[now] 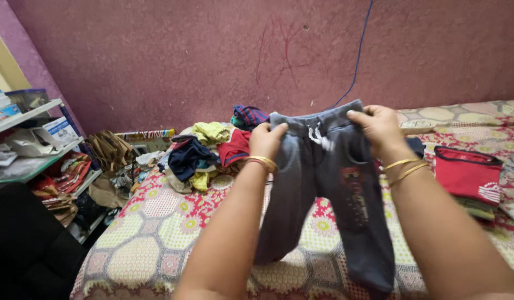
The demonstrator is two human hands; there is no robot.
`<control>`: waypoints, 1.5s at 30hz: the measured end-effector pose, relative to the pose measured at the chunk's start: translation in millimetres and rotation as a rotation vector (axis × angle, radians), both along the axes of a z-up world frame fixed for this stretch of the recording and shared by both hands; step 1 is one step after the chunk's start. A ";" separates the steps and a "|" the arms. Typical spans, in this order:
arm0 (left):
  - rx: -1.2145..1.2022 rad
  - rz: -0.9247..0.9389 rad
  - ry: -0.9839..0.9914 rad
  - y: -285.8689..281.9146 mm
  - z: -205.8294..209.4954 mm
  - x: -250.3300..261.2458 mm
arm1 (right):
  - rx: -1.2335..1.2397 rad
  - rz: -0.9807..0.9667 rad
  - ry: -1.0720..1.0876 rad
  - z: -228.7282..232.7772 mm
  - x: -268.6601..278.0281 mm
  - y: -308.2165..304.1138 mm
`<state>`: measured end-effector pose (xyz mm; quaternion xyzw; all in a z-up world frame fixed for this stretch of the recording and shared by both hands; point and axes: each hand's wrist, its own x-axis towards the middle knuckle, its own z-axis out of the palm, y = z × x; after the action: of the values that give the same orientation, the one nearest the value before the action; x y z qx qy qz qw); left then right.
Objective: The person folds several garments on a bed, including a light blue t-shirt, a white t-shirt, a red t-shirt, and a grey t-shirt. Each item is smoothed, folded into a compact rectangle, and placed in a growing stack on the right side of the bed.
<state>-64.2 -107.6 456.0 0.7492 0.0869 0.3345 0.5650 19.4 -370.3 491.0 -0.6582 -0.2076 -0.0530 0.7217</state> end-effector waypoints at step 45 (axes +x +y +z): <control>1.221 0.235 -0.145 -56.3 127.7 -36.0 | -0.606 -0.185 -0.220 -230.9 -81.0 57.5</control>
<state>-100.1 -163.9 583.7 0.8978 -0.0765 0.4337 -0.0009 -61.5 -312.7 260.1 -0.8493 -0.2299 -0.1249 0.4585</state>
